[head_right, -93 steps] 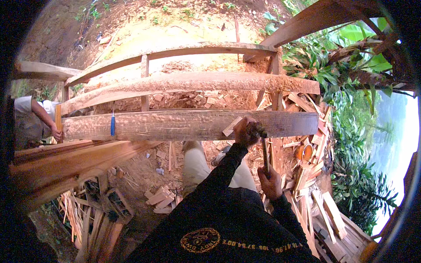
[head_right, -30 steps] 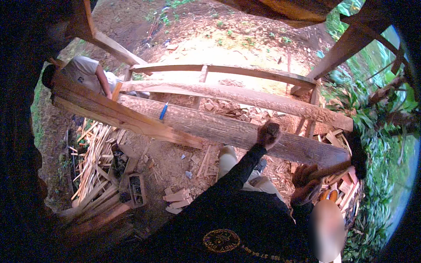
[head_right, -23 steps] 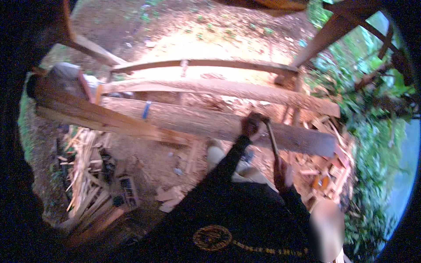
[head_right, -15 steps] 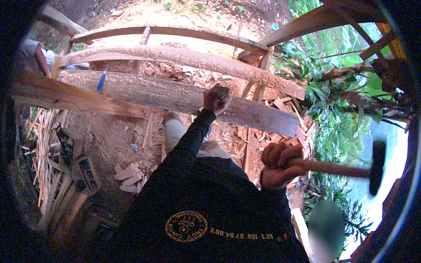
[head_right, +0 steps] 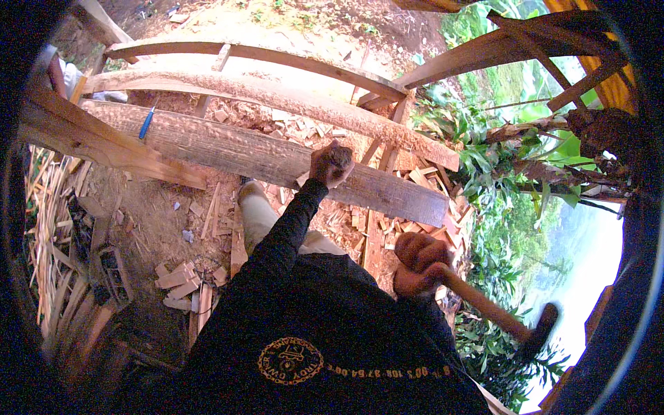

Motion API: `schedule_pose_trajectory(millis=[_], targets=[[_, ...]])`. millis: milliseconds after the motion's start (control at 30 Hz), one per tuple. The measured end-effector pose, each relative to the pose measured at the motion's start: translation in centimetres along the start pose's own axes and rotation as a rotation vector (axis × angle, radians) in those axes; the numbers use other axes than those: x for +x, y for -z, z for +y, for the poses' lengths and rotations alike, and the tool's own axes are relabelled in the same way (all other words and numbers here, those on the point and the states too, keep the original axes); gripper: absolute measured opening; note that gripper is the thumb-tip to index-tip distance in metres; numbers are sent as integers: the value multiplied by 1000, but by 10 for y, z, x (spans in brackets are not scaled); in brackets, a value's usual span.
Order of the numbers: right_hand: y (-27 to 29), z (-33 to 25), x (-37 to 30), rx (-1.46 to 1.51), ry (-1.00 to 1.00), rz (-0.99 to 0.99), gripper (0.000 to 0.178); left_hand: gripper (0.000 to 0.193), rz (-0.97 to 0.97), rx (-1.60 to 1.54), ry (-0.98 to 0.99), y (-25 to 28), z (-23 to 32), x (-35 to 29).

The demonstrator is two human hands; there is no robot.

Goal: The person uses a chisel and a mallet to carve a wooden beam. They repeatedly position the chisel against the wood and strike it with the mallet to remove chips and shape the surface. The task involves continuous manual shaping of the timber in an outdoor setting.

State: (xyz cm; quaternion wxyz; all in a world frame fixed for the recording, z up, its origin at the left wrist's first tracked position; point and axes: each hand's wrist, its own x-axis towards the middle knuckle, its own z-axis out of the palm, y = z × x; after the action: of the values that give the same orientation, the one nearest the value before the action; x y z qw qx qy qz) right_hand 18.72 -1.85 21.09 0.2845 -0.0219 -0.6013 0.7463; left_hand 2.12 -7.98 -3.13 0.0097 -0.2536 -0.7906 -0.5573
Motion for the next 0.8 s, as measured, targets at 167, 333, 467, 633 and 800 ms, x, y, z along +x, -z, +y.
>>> schedule_pose_trajectory(millis=[167,333,467,633,800], targets=[[46,74,-47,-1062,-718,-124,25,21,38,-113,0,-21,-1,-2],[16,0,-6,-571,-302,179,21,21,0,34,-69,-6,3,-4],[-3,-24,20,-235,32,89,28,22,-8,-30,33,-15,-8,-9],[72,81,-65,-1234,-908,-264,18,23,41,-48,-87,-19,23,1],[33,8,2,-579,-452,299,22,25,75,-55,-134,-5,-8,-7]])
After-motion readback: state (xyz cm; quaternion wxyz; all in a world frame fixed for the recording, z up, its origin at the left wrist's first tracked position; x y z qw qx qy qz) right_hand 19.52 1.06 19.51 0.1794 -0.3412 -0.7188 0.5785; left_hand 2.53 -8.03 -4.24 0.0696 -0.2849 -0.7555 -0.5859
